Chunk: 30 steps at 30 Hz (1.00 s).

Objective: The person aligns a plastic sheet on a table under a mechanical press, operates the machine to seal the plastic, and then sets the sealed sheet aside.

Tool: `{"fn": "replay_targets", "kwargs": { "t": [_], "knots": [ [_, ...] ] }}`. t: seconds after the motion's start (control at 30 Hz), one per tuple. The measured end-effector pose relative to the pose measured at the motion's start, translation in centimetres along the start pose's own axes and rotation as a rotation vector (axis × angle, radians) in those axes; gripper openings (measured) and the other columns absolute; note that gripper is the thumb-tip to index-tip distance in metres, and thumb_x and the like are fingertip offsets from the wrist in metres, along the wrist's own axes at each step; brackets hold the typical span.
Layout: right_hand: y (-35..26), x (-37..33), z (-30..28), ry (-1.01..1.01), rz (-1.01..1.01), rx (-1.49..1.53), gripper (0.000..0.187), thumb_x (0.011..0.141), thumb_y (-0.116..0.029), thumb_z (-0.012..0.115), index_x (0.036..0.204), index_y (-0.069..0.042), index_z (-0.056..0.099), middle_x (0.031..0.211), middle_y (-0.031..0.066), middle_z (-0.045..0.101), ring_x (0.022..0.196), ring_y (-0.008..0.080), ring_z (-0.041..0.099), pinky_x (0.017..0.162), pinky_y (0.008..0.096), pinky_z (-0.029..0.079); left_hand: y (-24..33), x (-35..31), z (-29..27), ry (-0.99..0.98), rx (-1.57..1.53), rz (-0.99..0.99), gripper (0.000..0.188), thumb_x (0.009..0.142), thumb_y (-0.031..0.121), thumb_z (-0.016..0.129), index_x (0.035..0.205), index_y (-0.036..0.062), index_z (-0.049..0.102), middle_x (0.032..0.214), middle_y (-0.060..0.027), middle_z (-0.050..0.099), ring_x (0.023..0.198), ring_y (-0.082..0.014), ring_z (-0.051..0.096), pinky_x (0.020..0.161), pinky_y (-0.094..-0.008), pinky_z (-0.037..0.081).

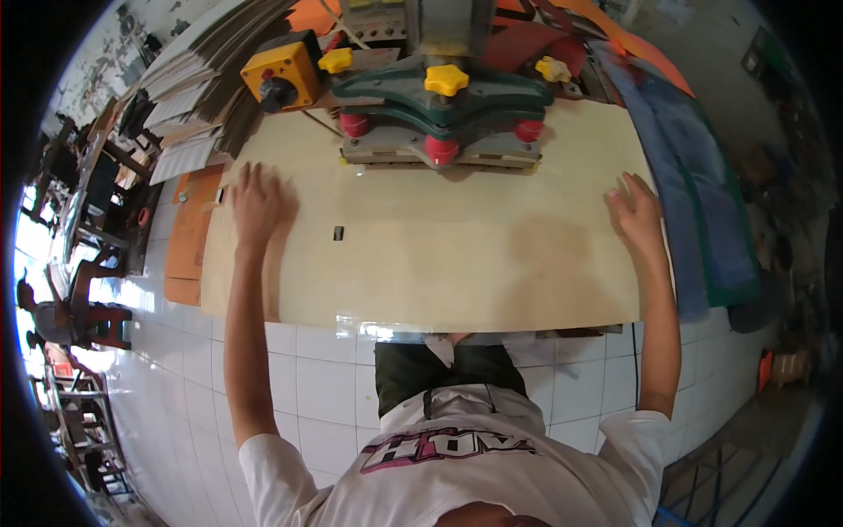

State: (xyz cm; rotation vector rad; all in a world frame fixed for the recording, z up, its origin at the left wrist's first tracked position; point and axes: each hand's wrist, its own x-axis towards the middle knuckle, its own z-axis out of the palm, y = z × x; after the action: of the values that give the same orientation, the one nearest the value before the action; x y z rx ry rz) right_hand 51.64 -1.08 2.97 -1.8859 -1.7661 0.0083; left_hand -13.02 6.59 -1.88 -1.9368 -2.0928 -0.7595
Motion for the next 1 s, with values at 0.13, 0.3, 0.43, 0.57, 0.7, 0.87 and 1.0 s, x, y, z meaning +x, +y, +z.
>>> {"fn": "replay_targets", "kwargs": {
  "t": [0.13,0.3,0.43,0.57,0.7,0.87,1.0],
  "knots": [
    [-1.3,2.5,3.2,-0.128,0.002,0.035,0.062,0.097,-0.040,0.056,0.141,0.004,0.049,0.151,0.0329,0.038,0.144,0.0436,0.034,0.117,0.0501,0.026,3.9,2.1,3.4,-0.071,-0.094,-0.007,0.054,0.094,0.030,0.050,0.140,0.0013,0.052,0.152,-0.0205,0.043,0.143,-0.0352,0.037,0.117,-0.0560,0.026],
    [-3.7,4.9,5.2,-0.242,-0.010,-0.081,0.062,0.101,-0.048,0.044,0.150,-0.008,0.044,0.159,0.0227,0.031,0.150,0.0365,0.024,0.118,0.0593,0.015,5.9,2.9,5.8,-0.035,-0.045,-0.023,0.044,0.094,0.027,0.048,0.130,0.0022,0.056,0.149,-0.0205,0.046,0.142,-0.0362,0.038,0.113,-0.0625,0.028],
    [-3.7,5.1,5.9,-0.287,0.002,-0.117,0.061,0.103,-0.049,0.038,0.152,-0.012,0.042,0.162,0.0185,0.027,0.152,0.0327,0.019,0.119,0.0598,0.010,7.5,3.2,5.9,-0.047,-0.033,-0.072,0.051,0.096,0.033,0.047,0.135,-0.0002,0.052,0.150,-0.0215,0.044,0.143,-0.0361,0.037,0.116,-0.0584,0.026],
    [-3.1,4.5,7.2,-0.286,-0.028,-0.178,0.060,0.104,-0.048,0.037,0.153,-0.014,0.040,0.162,0.0166,0.027,0.152,0.0315,0.020,0.119,0.0603,0.010,7.5,2.8,5.6,-0.050,-0.002,-0.096,0.057,0.097,0.036,0.045,0.140,-0.0009,0.047,0.152,-0.0224,0.041,0.144,-0.0364,0.036,0.117,-0.0563,0.025],
    [-2.9,4.2,7.5,-0.259,-0.055,-0.254,0.059,0.104,-0.048,0.037,0.154,-0.016,0.038,0.163,0.0151,0.027,0.152,0.0310,0.021,0.120,0.0591,0.011,7.7,2.7,5.4,-0.053,0.028,-0.100,0.057,0.098,0.038,0.044,0.142,0.0011,0.046,0.154,-0.0213,0.040,0.145,-0.0360,0.034,0.119,-0.0547,0.023],
    [-2.6,4.2,7.5,-0.248,-0.075,-0.247,0.058,0.104,-0.047,0.037,0.154,-0.016,0.038,0.162,0.0151,0.028,0.152,0.0311,0.022,0.120,0.0578,0.011,8.1,2.6,5.4,-0.062,-0.012,-0.123,0.057,0.099,0.038,0.043,0.143,0.0016,0.045,0.155,-0.0208,0.039,0.147,-0.0348,0.032,0.120,-0.0536,0.021],
    [-2.6,4.4,7.8,-0.227,-0.090,-0.222,0.057,0.103,-0.046,0.040,0.153,-0.017,0.040,0.161,0.0159,0.030,0.151,0.0317,0.024,0.120,0.0581,0.013,8.0,2.9,5.0,-0.117,0.016,-0.126,0.058,0.099,0.038,0.040,0.145,0.0024,0.043,0.156,-0.0200,0.037,0.148,-0.0344,0.030,0.120,-0.0528,0.021]
  ]
}}
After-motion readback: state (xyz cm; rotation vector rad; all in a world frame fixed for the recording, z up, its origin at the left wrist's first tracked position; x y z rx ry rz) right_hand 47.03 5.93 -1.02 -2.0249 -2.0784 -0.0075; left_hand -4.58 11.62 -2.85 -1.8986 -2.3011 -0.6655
